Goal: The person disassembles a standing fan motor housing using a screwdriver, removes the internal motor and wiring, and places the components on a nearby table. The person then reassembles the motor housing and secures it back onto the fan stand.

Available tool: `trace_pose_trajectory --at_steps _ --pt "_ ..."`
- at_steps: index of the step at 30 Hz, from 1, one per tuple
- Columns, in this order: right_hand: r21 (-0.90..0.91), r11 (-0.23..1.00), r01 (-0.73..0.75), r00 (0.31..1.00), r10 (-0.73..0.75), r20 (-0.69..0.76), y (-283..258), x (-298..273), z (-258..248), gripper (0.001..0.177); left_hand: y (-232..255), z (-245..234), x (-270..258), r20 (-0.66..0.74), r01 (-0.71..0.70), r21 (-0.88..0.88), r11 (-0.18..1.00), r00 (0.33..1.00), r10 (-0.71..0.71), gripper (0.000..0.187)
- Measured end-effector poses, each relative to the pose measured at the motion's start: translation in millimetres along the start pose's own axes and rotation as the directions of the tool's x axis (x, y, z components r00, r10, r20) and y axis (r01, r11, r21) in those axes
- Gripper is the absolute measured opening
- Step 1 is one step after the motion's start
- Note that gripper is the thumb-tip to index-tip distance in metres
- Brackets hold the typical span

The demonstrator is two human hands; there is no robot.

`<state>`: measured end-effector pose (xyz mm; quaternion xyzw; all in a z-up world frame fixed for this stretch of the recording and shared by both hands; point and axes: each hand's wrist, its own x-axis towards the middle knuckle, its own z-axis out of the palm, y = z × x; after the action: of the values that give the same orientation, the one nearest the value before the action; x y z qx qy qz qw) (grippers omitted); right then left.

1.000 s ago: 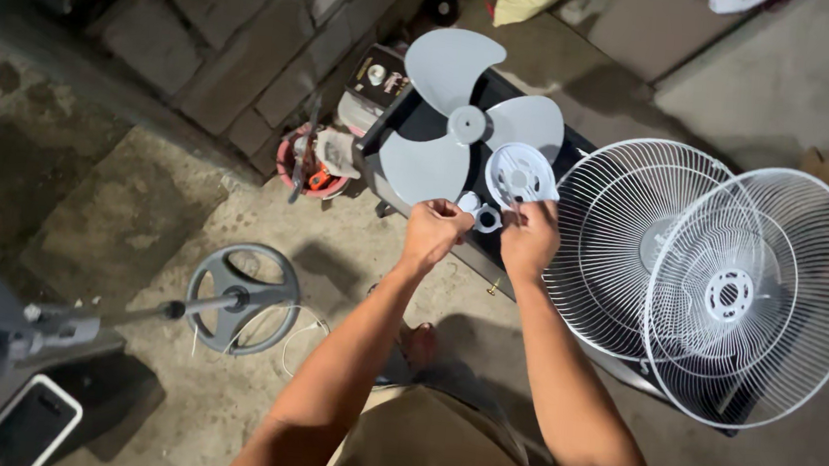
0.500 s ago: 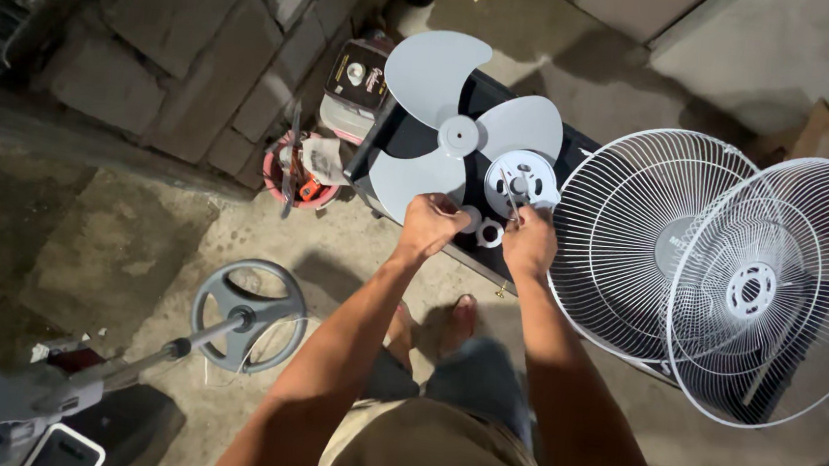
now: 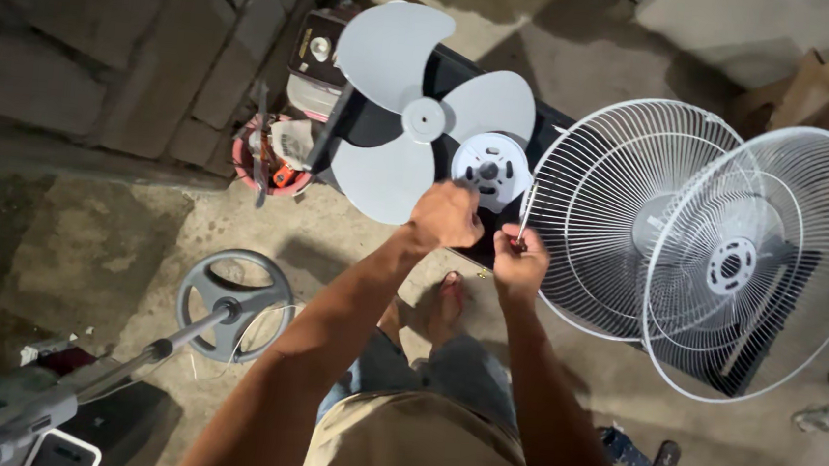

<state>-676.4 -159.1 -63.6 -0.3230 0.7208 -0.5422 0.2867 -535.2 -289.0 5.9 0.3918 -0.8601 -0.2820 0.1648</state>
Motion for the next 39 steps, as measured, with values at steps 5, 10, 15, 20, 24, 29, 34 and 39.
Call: trace_pose_trajectory --at_steps 5,10,15,20,24,29,34,39 --pt "0.084 0.996 0.034 0.996 -0.041 0.082 20 -4 -22 0.015 31 22 -4 0.100 -0.056 -0.008 0.998 0.993 0.056 0.027" --pt "-0.102 0.994 0.027 1.000 -0.025 0.017 8 -4 -30 0.011 28 31 -3 0.053 -0.194 0.070 0.979 0.980 0.191 0.030" --pt "-0.181 0.983 0.032 0.999 -0.026 0.036 -7 -6 -35 0.012 18 34 1 0.071 -0.264 0.226 0.938 0.964 0.255 0.031" --pt "-0.208 0.976 0.062 0.997 -0.050 0.066 -8 -8 -33 0.012 14 51 1 0.041 -0.299 0.261 0.918 0.953 0.299 0.028" --pt "-0.245 0.968 0.058 0.997 -0.042 0.071 -9 -7 -30 0.012 6 61 0 0.002 -0.308 0.270 0.912 0.948 0.319 0.029" --pt "-0.335 0.942 0.024 0.998 -0.006 0.057 -5 -8 -24 0.016 0 67 -6 -0.034 -0.312 0.223 0.923 0.944 0.327 0.036" --pt "-0.354 0.931 0.089 0.996 -0.077 0.047 2 -12 -21 0.021 1 67 -12 -0.058 -0.296 0.144 0.944 0.950 0.307 0.039" --pt "-0.351 0.931 0.096 0.995 -0.084 0.047 12 -12 -20 0.028 4 59 -17 -0.131 -0.259 0.049 0.965 0.956 0.263 0.041"
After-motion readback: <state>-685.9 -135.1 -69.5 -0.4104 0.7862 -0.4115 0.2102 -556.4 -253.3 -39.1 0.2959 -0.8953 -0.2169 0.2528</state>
